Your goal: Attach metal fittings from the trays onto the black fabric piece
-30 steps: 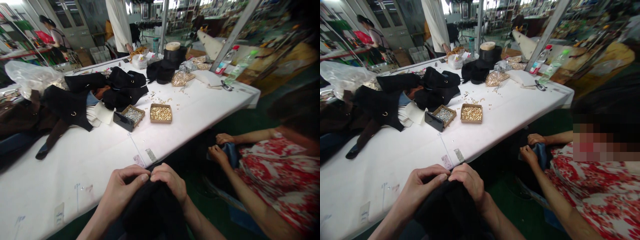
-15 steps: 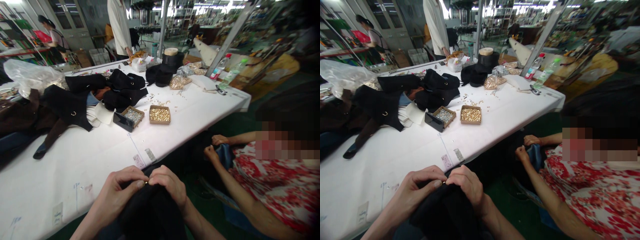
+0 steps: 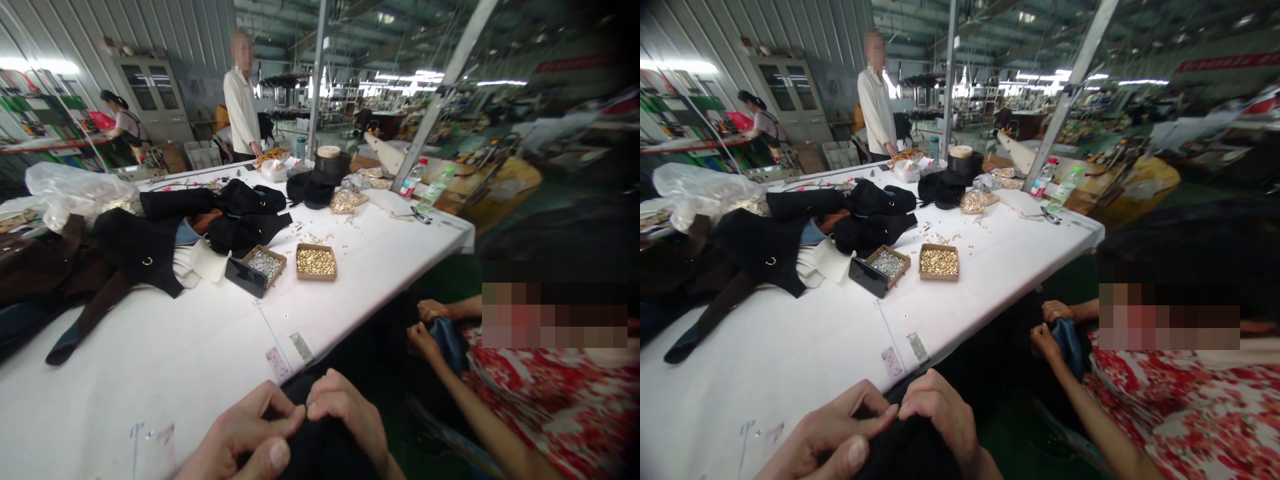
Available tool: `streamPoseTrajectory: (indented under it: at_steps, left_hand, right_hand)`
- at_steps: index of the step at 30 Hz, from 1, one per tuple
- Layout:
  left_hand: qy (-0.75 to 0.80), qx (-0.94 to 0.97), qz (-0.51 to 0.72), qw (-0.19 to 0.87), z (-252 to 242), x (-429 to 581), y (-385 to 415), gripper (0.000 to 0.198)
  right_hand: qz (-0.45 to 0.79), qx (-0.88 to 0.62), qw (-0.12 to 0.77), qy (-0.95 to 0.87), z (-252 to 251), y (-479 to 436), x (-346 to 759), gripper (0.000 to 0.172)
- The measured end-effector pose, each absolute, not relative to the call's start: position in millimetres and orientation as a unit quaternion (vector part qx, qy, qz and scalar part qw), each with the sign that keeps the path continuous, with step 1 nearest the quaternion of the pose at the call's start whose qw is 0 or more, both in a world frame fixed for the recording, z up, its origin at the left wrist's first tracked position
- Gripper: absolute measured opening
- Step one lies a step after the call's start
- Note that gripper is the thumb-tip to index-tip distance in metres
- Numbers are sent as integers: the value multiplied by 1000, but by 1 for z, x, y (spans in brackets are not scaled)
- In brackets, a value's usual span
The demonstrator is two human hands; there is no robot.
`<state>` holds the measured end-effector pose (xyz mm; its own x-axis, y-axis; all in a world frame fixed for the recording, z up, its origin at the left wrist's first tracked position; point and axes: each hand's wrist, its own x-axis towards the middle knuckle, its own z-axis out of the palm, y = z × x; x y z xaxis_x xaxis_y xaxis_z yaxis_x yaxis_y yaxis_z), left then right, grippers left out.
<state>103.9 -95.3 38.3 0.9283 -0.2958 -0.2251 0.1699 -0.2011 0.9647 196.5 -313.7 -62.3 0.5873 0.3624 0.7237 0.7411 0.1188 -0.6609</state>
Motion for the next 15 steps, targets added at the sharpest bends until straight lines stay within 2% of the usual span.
streamPoseTrajectory:
  at_steps: [9, 11, 15]
  left_hand:
    - [-25, 755, -146, 639, 52, 88, -97, 55]
    - [-17, 750, -143, 646, 44, 83, -96, 51]
    - [22, 718, -118, 686, 11, 79, -91, 55]
  right_hand:
    - [-162, -627, 600, -470, -45, -316, 195, 12]
    - [-164, -627, 597, -473, -43, -315, 194, 13]
    - [-154, -618, 594, -492, -40, -307, 199, 7]
